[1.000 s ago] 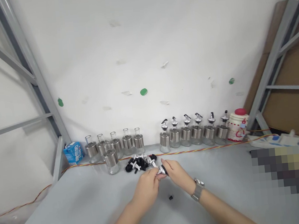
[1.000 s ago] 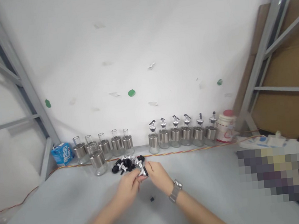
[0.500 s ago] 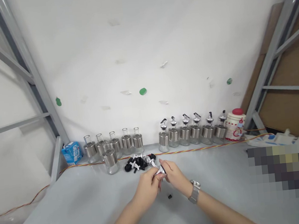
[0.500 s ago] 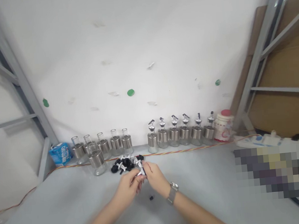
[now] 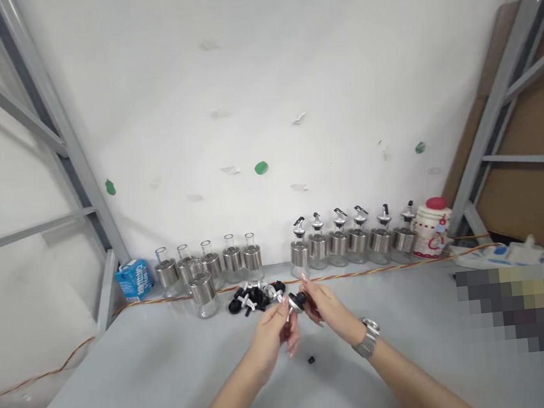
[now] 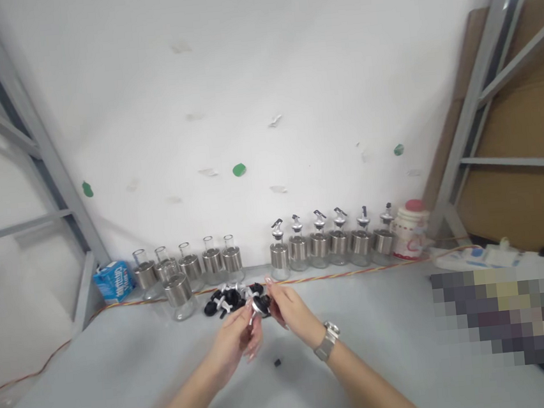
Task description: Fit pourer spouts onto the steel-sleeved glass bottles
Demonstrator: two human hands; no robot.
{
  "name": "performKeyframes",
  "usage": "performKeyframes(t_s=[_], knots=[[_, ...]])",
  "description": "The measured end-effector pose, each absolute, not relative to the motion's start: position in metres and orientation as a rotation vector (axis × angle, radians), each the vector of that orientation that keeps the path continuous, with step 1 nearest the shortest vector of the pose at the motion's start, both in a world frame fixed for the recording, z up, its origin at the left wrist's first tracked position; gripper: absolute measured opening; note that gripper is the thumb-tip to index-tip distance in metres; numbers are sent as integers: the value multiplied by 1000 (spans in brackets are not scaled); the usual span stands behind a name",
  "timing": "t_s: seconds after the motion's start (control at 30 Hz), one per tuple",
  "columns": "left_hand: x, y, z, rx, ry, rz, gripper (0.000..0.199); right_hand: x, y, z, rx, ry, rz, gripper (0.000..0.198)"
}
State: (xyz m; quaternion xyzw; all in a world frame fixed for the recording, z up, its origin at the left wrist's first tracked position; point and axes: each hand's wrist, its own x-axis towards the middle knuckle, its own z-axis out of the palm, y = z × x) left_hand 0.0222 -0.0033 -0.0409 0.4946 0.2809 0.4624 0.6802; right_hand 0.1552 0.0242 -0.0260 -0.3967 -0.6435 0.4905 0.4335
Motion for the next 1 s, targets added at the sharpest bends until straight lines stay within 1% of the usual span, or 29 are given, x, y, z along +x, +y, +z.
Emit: performKeyframes(t_s=[0.27,0.4,0.53,0.8,1.0], knots=[[21,-1,-43,1281,773,1101,37,151,16,-22,-1034,-1660,1010,43],[20,-1,-42,1367,781,1050,32,152,20,-28,-1072,-1708,856,40],[21,-4,-38,1306,794,1021,34,149,18,-34,-1095,-1720,726,37],[21,-5,-45,1080,774,969,36,144,22,-48,-1179,-1741,700,39],[13,0,-40,920,662,803,32,140,23,-48,-1167,-1737,750,42]])
